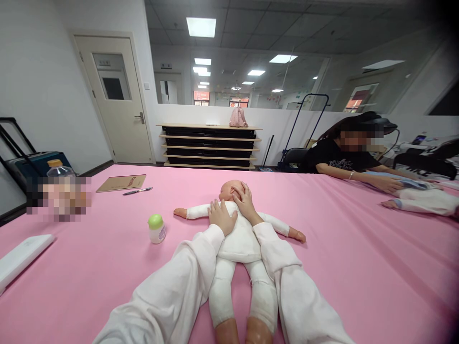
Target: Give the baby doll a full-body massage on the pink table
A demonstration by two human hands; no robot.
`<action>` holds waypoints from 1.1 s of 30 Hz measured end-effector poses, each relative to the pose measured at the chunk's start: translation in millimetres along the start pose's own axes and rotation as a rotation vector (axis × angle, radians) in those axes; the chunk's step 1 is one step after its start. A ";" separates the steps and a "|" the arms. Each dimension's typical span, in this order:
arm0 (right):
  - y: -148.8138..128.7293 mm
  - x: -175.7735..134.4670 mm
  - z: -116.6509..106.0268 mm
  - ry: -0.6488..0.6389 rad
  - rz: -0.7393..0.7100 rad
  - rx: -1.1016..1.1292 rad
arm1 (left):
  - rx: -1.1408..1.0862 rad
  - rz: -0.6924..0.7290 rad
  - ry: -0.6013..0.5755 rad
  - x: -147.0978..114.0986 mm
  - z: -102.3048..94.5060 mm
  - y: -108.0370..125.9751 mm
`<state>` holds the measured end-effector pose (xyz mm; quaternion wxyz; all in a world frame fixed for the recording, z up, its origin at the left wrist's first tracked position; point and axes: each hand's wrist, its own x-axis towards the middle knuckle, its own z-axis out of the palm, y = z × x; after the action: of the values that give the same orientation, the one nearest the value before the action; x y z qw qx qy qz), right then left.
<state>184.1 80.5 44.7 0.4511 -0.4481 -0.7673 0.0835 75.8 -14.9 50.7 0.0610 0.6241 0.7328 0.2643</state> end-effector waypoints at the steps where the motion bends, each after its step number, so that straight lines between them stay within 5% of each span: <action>1: -0.2 0.0 -0.1 -0.002 -0.001 -0.003 | 0.002 0.001 0.002 0.1 0.4 -0.1; 27: 2.0 -0.8 0.4 -0.022 -0.021 0.017 | 0.001 0.012 0.019 0.4 3.2 -1.7; 33: 0.5 -0.3 -2.7 -0.153 0.033 0.015 | -0.046 -0.001 -0.027 3.9 -1.9 -2.6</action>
<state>186.5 79.8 45.8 0.3933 -0.4495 -0.7913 0.1308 71.9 -12.0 52.1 0.0853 0.6256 0.7260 0.2726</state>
